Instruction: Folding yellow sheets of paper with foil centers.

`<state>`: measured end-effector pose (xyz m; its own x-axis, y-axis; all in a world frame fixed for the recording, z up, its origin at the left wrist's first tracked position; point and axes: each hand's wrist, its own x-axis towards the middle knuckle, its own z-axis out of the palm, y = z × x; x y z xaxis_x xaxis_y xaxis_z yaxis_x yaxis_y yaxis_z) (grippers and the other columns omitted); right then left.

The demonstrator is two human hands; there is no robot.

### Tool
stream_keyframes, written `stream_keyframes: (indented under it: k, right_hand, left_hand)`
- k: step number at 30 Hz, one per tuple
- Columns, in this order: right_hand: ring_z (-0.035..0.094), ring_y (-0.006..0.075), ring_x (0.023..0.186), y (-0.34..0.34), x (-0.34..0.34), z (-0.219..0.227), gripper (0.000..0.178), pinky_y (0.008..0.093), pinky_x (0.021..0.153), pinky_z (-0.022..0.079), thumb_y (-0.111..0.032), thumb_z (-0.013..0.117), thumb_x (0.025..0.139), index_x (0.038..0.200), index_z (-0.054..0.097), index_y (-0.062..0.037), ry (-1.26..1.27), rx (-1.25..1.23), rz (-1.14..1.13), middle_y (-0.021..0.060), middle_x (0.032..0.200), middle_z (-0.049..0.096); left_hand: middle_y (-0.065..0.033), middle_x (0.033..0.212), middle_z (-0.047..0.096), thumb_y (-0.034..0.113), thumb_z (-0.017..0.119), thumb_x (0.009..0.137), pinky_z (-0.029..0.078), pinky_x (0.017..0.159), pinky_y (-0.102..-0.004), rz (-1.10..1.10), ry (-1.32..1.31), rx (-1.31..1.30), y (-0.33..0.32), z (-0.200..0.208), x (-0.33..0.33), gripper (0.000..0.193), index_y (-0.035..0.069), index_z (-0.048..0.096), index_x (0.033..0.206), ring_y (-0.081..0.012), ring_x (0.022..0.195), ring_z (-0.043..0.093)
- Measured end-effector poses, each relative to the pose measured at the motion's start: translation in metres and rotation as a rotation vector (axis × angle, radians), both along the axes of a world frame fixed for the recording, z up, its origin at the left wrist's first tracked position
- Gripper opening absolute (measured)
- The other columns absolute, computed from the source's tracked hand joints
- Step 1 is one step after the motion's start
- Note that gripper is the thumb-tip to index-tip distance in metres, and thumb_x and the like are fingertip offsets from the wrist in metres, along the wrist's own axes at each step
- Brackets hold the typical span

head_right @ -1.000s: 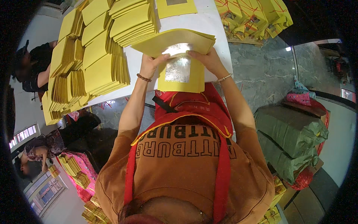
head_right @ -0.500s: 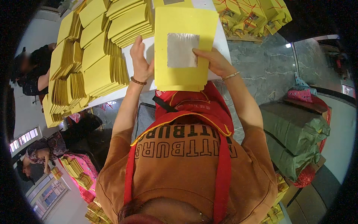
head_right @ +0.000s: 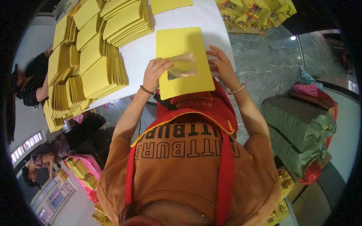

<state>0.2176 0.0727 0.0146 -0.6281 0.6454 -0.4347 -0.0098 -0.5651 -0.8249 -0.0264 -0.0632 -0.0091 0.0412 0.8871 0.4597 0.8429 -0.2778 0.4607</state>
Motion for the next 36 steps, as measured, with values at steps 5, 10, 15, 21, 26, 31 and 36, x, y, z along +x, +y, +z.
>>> stream_keyframes:
  k: [5, 10, 15, 21, 26, 31, 36]
  right_hand:
    - [0.053, 0.0285, 0.104, -0.003, 0.001, 0.0, 0.034, 0.0366, 0.087, 0.041, -0.008, 0.056, 0.077, 0.111, 0.055, -0.0107, -0.352, 1.645, 0.231, 0.0093, 0.116, 0.053]
    - [0.055, 0.0267, 0.099, 0.002, -0.002, -0.003, 0.027, 0.0368, 0.084, 0.04, -0.005, 0.058, 0.074, 0.101, 0.059, -0.01, -0.188, 1.361, 0.408, 0.0054, 0.102, 0.06]
    - [0.056, 0.0288, 0.09, 0.008, -0.008, -0.006, 0.02, 0.0364, 0.078, 0.042, -0.012, 0.055, 0.08, 0.1, 0.058, -0.0083, -0.26, 1.175, 0.425, 0.0083, 0.095, 0.061]
    - [0.06, 0.0271, 0.076, 0.014, -0.02, -0.007, 0.023, 0.0347, 0.066, 0.045, -0.021, 0.054, 0.084, 0.101, 0.057, -0.0055, -0.448, 0.891, 0.4, 0.0112, 0.089, 0.061]
    - [0.056, 0.0082, 0.073, 0.005, -0.031, -0.016, 0.027, 0.022, 0.063, 0.043, -0.013, 0.058, 0.084, 0.109, 0.056, -0.0031, -0.256, 0.604, 0.014, 0.0032, 0.077, 0.058]
    - [0.049, 0.0054, 0.067, 0.005, -0.029, -0.018, 0.031, 0.0196, 0.061, 0.04, -0.012, 0.06, 0.082, 0.112, 0.056, -0.0038, -0.328, 0.705, 0.125, 0.0001, 0.073, 0.055]
    - [0.055, 0.0148, 0.059, 0.003, -0.032, -0.015, 0.031, 0.027, 0.057, 0.044, -0.021, 0.062, 0.079, 0.107, 0.06, -0.0072, -0.441, 0.735, 0.105, 0.0072, 0.068, 0.059]
  left_hand:
    - [-0.0044, 0.108, 0.058, 0.008, 0.054, 0.073, 0.039, 0.082, -0.0357, 0.0, 0.043, -0.035, -0.004, 0.0, 0.002, 0.032, 0.011, 0.06, 0.104, -0.0236, 0.096, 0.051]
    - [-0.0048, 0.108, 0.058, 0.016, 0.057, 0.074, 0.035, 0.083, -0.0351, -0.01, 0.085, -0.111, -0.007, 0.013, 0.005, 0.03, 0.012, 0.061, 0.104, -0.0228, 0.099, 0.05]
    - [-0.0089, 0.103, 0.061, 0.022, 0.058, 0.08, 0.039, 0.08, -0.0352, 0.017, 0.009, -0.162, -0.003, 0.013, 0.002, 0.028, 0.007, 0.06, 0.103, -0.0244, 0.094, 0.053]
    - [-0.0177, 0.069, 0.059, 0.028, 0.058, 0.081, 0.043, 0.058, -0.0393, 0.42, -0.55, -0.459, 0.011, 0.011, 0.019, 0.031, 0.0, 0.055, 0.095, -0.0321, 0.064, 0.057]
    - [-0.0117, 0.058, 0.057, 0.027, 0.061, 0.079, 0.043, 0.053, -0.0372, 0.551, -0.549, -0.546, 0.024, 0.018, 0.02, 0.036, 0.0, 0.05, 0.102, -0.0293, 0.055, 0.056]
    - [-0.0139, 0.065, 0.058, 0.018, 0.064, 0.075, 0.043, 0.052, -0.0394, 0.517, -0.549, -0.372, 0.022, 0.008, 0.019, 0.059, 0.004, 0.032, 0.123, -0.0297, 0.057, 0.058]
    - [-0.0161, 0.069, 0.059, 0.015, 0.064, 0.074, 0.044, 0.053, -0.0406, 0.499, -0.551, -0.461, 0.026, 0.017, 0.018, 0.073, 0.007, 0.018, 0.131, -0.0327, 0.059, 0.058]
